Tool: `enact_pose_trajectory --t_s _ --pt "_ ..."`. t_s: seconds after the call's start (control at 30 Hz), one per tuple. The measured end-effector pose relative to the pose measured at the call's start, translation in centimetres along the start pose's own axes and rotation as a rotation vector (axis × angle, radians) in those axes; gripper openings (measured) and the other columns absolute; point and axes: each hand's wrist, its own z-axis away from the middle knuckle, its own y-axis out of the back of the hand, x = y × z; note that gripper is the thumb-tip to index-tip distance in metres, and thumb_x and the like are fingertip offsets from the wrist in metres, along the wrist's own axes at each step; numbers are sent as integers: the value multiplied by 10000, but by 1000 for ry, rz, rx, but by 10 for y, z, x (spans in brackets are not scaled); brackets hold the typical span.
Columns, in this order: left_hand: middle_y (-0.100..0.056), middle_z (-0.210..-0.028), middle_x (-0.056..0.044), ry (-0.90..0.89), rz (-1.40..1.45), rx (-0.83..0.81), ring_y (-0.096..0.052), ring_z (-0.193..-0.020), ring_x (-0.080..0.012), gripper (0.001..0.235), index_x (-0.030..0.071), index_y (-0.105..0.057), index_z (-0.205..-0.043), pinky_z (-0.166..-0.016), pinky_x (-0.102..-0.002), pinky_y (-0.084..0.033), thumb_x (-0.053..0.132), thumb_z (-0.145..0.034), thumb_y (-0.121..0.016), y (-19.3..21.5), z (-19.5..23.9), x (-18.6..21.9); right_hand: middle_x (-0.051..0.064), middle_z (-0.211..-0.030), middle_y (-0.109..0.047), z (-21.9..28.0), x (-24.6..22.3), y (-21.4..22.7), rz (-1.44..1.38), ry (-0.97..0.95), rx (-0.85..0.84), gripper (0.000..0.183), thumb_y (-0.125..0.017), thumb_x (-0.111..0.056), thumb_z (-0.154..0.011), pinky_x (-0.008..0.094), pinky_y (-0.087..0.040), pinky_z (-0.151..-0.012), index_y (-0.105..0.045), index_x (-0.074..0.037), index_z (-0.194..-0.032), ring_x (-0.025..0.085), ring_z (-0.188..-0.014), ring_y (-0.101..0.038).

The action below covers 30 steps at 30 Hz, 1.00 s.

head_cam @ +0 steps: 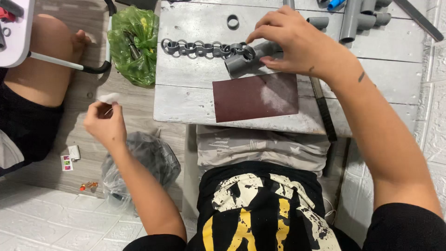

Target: The person files the edge of a small PVC pipe segment, then sands it with a sanding block. They connect the segment to a larger PVC assembly and apply glue to the joint. Finally, they pick up additional PVC parts from a plastic bag on the floor.

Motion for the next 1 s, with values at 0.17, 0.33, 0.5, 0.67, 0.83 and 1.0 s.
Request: enact_pose_trajectory --t_s 0.17,0.33,0.5,0.67,0.83,1.0 --pt "-721 -707 -23 55 -306 17 -650 -640 -116 48 86 -755 -807 -621 -289 -530 116 -780 -780 -32 -7 -105 137 -1219 -592 -8 15 -7 59 1 -110 486 -807 -95 -837 479 -387 -1040 -652 -85 -1297 359 -1116 -495" --pt "-767 -714 -48 197 -449 -71 -747 -699 -218 173 116 -807 -791 -757 -351 -577 200 -645 -769 -53 -5 -172 114 -1181 -614 -15 13 -7 66 -32 -143 427 -761 -102 -832 466 -372 -1038 -674 -115 -1250 332 -1148 -553" --pt "-757 -732 -68 350 -433 -95 -682 -831 -301 84 127 -784 -769 -775 -414 -548 181 -715 -748 -58 -1 -163 102 -1146 -645 -15 16 -11 93 -4 -134 377 -757 -108 -842 449 -393 -1018 -695 -111 -1213 315 -1105 -588" --pt "-770 -722 -47 329 -419 -107 -750 -725 -217 170 148 -825 -823 -770 -335 -578 270 -706 -799 -65 10 -212 156 -1141 -651 -17 15 -11 21 11 -158 360 -774 -60 -836 457 -453 -918 -724 -33 -1192 345 -1046 -617" --pt "-761 -754 -39 335 -408 -64 -707 -814 -285 222 151 -772 -794 -822 -412 -540 362 -840 -824 -70 14 -184 180 -1176 -654 -16 17 -9 35 -13 -142 339 -782 -29 -881 436 -473 -925 -727 13 -1213 340 -1076 -617" --pt "-761 -788 -23 320 -409 -72 -671 -851 -286 166 165 -770 -844 -833 -401 -522 292 -751 -824 -68 16 -194 168 -1174 -644 -18 22 -9 33 -14 -157 339 -786 -54 -861 444 -443 -954 -717 -21 -1191 343 -1078 -609"
